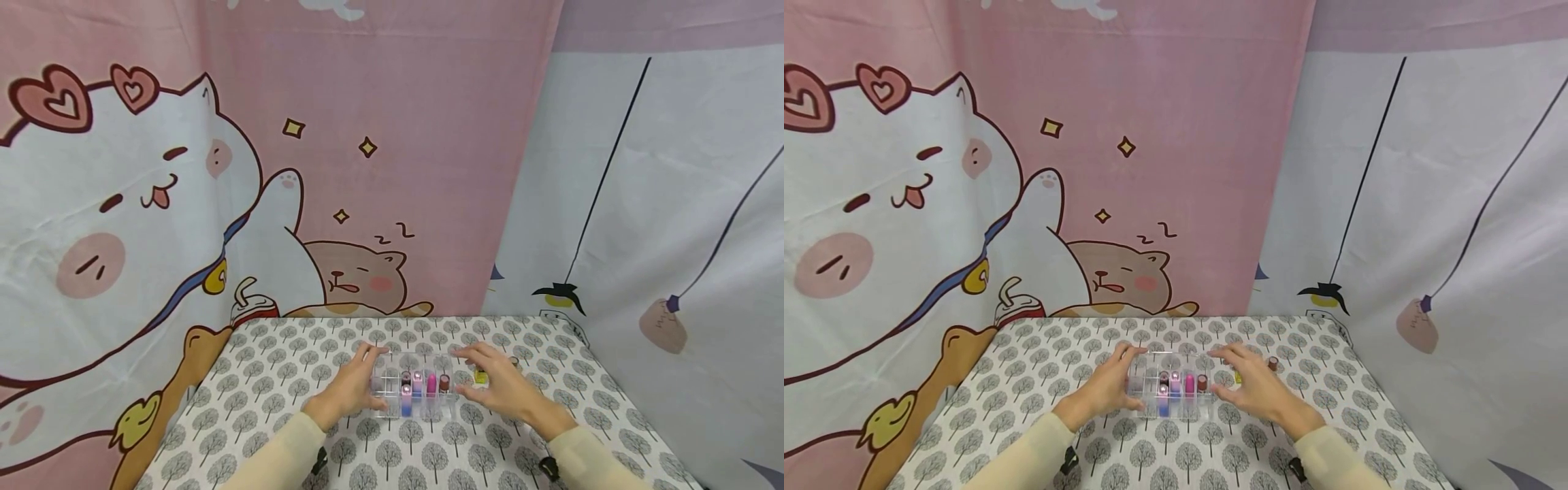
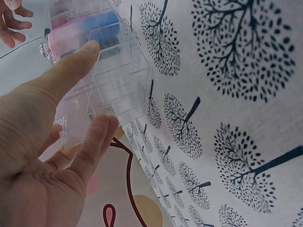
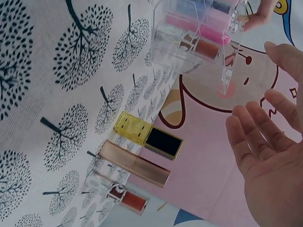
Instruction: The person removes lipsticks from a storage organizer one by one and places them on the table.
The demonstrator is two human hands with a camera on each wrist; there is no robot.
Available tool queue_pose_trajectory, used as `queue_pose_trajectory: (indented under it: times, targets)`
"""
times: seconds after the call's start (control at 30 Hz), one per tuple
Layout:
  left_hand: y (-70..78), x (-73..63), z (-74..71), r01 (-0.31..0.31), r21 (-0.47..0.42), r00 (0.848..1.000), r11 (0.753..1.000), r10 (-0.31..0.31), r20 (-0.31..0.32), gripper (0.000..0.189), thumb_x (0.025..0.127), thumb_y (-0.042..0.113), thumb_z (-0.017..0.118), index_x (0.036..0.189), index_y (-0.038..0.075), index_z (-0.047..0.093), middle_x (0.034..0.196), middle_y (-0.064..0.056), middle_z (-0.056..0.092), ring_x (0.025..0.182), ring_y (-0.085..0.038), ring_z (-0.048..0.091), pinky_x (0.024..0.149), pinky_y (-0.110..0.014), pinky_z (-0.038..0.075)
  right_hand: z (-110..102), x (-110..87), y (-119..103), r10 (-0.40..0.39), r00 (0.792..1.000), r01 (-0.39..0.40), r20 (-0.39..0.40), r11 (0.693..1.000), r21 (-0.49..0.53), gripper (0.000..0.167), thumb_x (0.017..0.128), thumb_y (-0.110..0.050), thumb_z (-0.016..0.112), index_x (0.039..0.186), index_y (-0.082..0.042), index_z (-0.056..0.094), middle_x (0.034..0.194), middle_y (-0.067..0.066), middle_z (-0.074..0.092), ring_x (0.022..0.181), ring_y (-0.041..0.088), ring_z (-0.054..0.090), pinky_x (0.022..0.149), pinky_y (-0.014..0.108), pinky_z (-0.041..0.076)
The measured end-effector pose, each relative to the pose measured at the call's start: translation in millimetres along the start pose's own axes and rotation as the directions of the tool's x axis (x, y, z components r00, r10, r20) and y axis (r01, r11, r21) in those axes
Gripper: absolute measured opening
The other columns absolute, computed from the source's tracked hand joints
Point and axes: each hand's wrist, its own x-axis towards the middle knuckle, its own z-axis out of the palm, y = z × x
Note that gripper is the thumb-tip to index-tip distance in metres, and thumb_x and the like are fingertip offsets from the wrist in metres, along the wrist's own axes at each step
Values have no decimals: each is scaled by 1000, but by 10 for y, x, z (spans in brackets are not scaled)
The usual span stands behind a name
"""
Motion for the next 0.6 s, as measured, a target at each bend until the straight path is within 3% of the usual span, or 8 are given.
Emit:
queue_pose_trajectory:
  times: [0.17, 0.37, 0.6]
  targets:
    - [-5, 3, 15, 8, -3, 1000, 1000, -8, 3, 120, 75, 22, 111, 175, 19, 45, 164, -11, 50, 75, -2, 57, 70, -22, 58, 36, 22, -58, 15, 1000, -15, 26, 1000, 17, 68, 95, -31, 99, 156, -22, 71, 149, 2, 73, 122, 23, 77, 98, 44, 71]
    - [-11, 9, 22, 4, 1, 1000, 1000, -4, -2, 121, 74, 22, 112, 175, 19, 45, 164, -11, 50, 76, -2, 56, 70, -22, 58, 88, 48, -103, -16, 999, 16, 39, 1000, 1, 68, 95, -37, 98, 157, -25, 71, 152, 4, 74, 126, 26, 76, 107, 64, 65]
    - [-16, 12, 26, 8, 5, 1000, 1000, -8, 3, 122, 74, 23, 112, 176, 20, 44, 164, -12, 50, 78, -1, 57, 70, -22, 58, 147, 83, -153, -60, 996, 61, 60, 998, -11, 70, 95, -41, 97, 157, -22, 71, 152, 2, 72, 127, 26, 76, 106, 59, 68]
